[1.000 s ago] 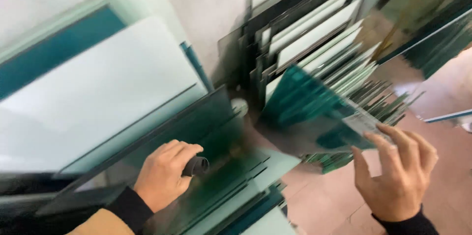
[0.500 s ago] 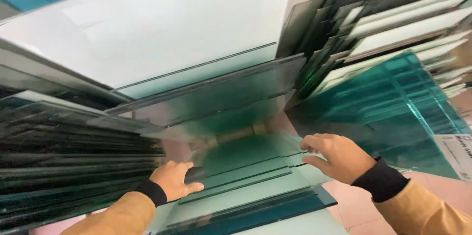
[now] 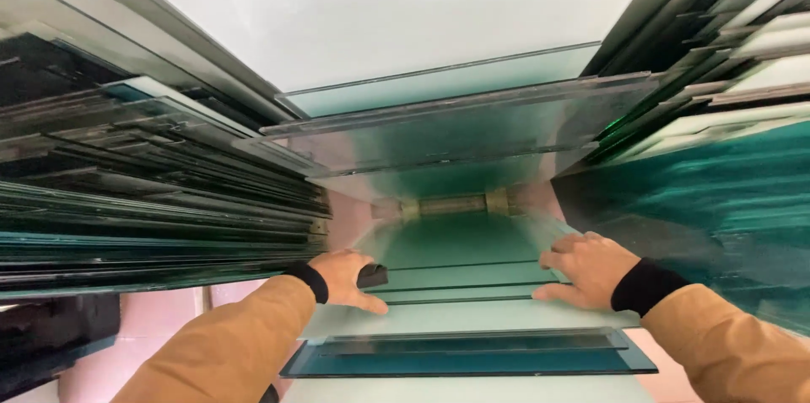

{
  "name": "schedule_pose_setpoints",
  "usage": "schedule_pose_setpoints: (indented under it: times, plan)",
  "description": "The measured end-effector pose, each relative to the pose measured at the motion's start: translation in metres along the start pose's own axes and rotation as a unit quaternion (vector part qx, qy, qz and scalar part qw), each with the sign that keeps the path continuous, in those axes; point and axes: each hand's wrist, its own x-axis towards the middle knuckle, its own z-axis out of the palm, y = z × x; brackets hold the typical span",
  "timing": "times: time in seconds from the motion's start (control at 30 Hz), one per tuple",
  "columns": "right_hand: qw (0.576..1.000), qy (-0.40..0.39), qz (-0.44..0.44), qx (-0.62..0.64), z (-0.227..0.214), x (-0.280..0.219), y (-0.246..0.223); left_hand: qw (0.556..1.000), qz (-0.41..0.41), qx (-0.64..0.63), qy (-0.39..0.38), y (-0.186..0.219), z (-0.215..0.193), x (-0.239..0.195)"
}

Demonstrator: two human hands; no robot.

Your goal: The person repeatedly lifts individual glass panels from a vertical rack and places them onto a growing stack on the floor. The person uses both hands to handle each panel and occasionally uses a black cylindrical tool to assist with alignment.

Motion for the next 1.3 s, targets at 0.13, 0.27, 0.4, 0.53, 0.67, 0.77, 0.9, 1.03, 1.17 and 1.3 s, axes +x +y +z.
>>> schedule_pose_setpoints:
  times: [0.13,0.27,0.4,0.53,0.67,0.77,0.9,1.03,1.17,1.3]
  plan:
    - [0.997,0.063,-0.031,-0.045,0.013,0.005,0.007,0.994,0.039,0.090,0.052,-0.013,0.012,0.017]
    - [0.995,0.060,-0.054,-0.051,0.013,0.007,0.010,0.971,0.119,0.158,0.137,-0.018,0.027,0.018]
    - [0.990,0.088,-0.081,-0.079,0.010,0.012,0.013,0.943,0.156,0.216,0.200,-0.026,0.036,0.026]
    - [0.984,0.101,-0.093,-0.115,0.006,0.009,0.010,0.931,0.168,0.235,0.222,-0.027,0.042,0.028]
    - [0.981,0.103,-0.106,-0.126,0.003,0.009,0.011,0.927,0.154,0.256,0.226,-0.020,0.041,0.026]
    - [0.982,0.082,-0.101,-0.135,0.007,0.011,0.009,0.927,0.148,0.262,0.223,-0.018,0.040,0.021]
    - [0.991,0.049,-0.054,-0.108,-0.005,0.009,0.003,0.949,0.101,0.206,0.216,-0.002,0.028,0.009]
    - [0.991,0.087,0.032,0.093,-0.047,0.005,-0.003,0.942,0.028,-0.150,0.300,0.028,-0.013,0.011]
    - [0.907,0.229,-0.082,0.344,-0.142,-0.021,-0.056,0.848,0.082,-0.449,0.269,0.135,-0.063,-0.022]
    - [0.844,0.213,-0.107,0.481,-0.180,-0.017,-0.068,0.819,0.196,-0.486,0.234,0.206,-0.074,-0.019]
